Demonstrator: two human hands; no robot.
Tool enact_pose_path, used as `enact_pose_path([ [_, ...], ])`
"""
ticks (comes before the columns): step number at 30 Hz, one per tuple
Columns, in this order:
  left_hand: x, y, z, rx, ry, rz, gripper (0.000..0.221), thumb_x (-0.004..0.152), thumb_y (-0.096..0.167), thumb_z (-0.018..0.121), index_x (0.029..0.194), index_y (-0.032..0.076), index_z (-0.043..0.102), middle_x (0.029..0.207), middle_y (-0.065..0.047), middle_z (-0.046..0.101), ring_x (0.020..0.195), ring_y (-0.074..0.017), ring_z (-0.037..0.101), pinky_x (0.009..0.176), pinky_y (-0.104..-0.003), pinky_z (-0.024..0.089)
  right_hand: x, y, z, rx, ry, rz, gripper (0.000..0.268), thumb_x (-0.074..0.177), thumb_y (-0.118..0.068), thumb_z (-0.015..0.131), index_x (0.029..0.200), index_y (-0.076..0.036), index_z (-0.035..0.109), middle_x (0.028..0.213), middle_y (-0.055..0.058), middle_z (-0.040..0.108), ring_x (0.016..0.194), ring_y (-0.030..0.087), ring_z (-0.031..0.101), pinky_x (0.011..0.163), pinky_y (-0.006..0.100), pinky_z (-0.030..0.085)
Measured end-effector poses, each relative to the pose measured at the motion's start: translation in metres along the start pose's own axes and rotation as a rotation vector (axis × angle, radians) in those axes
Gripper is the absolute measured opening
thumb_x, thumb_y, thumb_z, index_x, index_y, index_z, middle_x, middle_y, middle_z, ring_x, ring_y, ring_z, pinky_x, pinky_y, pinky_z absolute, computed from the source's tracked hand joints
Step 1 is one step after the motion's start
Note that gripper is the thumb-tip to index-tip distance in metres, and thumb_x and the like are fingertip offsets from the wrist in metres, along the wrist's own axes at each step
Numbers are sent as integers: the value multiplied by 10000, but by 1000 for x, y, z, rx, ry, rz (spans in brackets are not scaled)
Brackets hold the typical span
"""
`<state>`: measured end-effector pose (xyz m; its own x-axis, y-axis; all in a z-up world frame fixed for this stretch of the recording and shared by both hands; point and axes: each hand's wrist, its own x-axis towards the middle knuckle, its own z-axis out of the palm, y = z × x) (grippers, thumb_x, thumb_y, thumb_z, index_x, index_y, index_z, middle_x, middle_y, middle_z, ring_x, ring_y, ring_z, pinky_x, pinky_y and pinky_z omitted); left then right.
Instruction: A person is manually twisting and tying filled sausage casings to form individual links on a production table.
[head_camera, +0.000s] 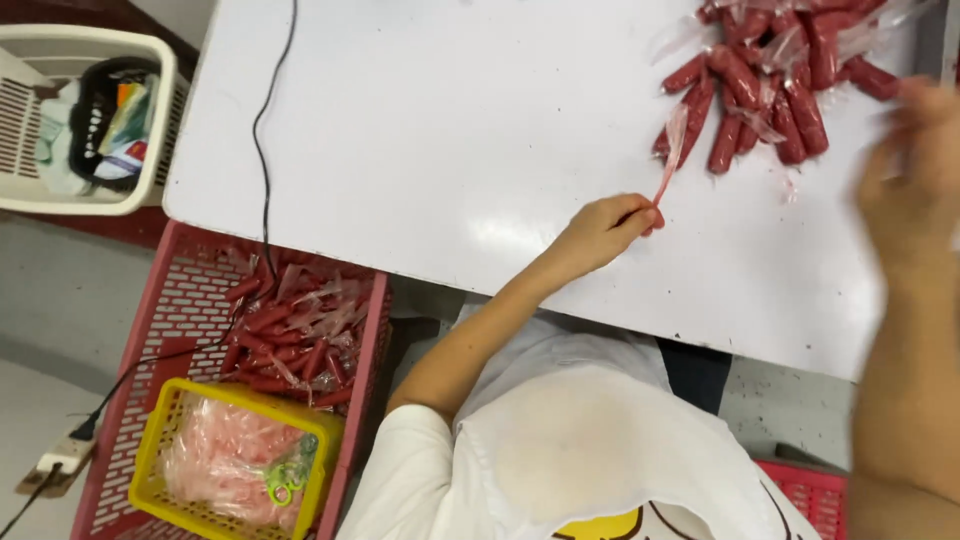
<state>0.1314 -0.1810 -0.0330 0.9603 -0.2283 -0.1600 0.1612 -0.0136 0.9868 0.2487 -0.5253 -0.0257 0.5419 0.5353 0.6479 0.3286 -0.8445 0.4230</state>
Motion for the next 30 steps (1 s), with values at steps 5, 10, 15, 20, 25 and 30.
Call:
enact_pose_path([
  [5,7,-11,-8,1130,279,455,70,893,42,659,855,37,717,883,-91,580,915,-242,538,675,-350,498,52,-161,-85,750,-241,-191,385,952,-77,695,1328,-108,617,1105,150,681,974,353,709,761,426,577],
  [10,-42,-24,-32,314,-54,300,64,900,1,668,957,2,699,1004,-107,588,834,-235,621,675,-327,570,32,-182,-71,1080,-454,-126,126,1012,-124,542,1077,-108,649,890,91,620,908,335,641,723,418,519],
  [15,-39,-34,-18,-846,121,-8,195,840,-102,754,1008,-31,684,969,-44,595,774,-220,742,720,-300,678,-16,-205,-46,964,-505,-63,89,1006,-185,560,997,-123,623,869,64,601,873,314,667,720,402,552],
  [20,-24,-30,-25,-455,57,45,241,860,22,811,1073,-48,725,985,-144,696,778,-227,755,646,-271,640,16,-191,-87,1068,-387,106,53,954,-130,602,921,-136,642,1230,-9,615,1044,229,663,795,311,540],
  [25,0,-44,-2,144,104,214,239,881,179,814,1020,-6,756,899,-87,693,711,-157,708,595,-245,576,2,-172,-76,1512,-495,486,133,971,-4,544,883,16,642,1061,181,690,871,348,713,717,444,597],
  [30,4,-38,20,732,86,572,138,960,174,700,979,38,704,877,-32,604,746,-132,662,652,-234,572,-13,-173,-77,1500,-372,556,155,1007,-15,549,893,-7,653,1074,168,705,877,305,711,756,394,571],
])
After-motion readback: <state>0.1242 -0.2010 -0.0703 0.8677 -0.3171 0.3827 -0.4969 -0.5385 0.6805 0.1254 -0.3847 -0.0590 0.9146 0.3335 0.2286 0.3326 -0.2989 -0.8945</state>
